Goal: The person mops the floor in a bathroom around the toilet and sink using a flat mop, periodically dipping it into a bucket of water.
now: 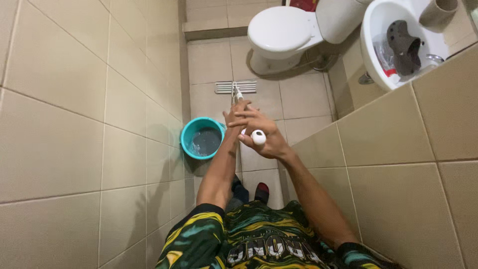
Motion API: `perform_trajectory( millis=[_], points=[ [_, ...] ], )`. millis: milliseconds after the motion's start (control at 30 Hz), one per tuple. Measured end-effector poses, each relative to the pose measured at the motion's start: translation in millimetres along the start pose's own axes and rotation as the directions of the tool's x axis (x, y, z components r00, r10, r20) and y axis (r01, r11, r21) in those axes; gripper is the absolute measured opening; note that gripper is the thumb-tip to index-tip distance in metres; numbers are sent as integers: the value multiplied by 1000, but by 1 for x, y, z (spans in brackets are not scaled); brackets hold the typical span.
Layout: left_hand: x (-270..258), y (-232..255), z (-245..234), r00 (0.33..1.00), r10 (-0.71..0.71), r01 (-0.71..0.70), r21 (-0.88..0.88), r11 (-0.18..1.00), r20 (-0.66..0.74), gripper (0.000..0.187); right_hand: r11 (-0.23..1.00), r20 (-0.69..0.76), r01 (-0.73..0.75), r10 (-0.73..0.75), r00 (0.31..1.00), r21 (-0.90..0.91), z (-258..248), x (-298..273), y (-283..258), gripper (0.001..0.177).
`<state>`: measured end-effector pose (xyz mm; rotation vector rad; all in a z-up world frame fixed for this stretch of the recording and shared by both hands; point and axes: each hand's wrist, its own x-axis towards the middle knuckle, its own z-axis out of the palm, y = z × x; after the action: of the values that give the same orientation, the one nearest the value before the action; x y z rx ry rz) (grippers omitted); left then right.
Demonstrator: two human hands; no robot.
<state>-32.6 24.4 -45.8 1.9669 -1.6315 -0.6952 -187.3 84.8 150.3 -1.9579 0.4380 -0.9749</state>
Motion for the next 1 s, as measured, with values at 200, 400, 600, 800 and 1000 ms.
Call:
perform_trajectory(
  millis=[200,400,600,800,1000],
  points=[
    [-31,-13,22,998,-9,9,-10,1000,59,51,933,-12,-187,193,981,-308,23,-41,49,20],
    [-57,-34,59,949,261,-245,107,964,-175,35,912,-4,-75,80,997,-404,28,-65,47,17],
    [-93,-12,54,978,160,-143,135,981,-132,25,866,-115,-382,365,924,-321,43,-94,44,26],
    [-87,8,53,979,72,-50,120,992,-189,25,919,-117,-267,242,963,-290,37,-102,65,17],
    [-57,3,65,983,26,-6,113,994,-180,27,880,-35,-373,380,924,-295,26,-86,100,19]
  ],
)
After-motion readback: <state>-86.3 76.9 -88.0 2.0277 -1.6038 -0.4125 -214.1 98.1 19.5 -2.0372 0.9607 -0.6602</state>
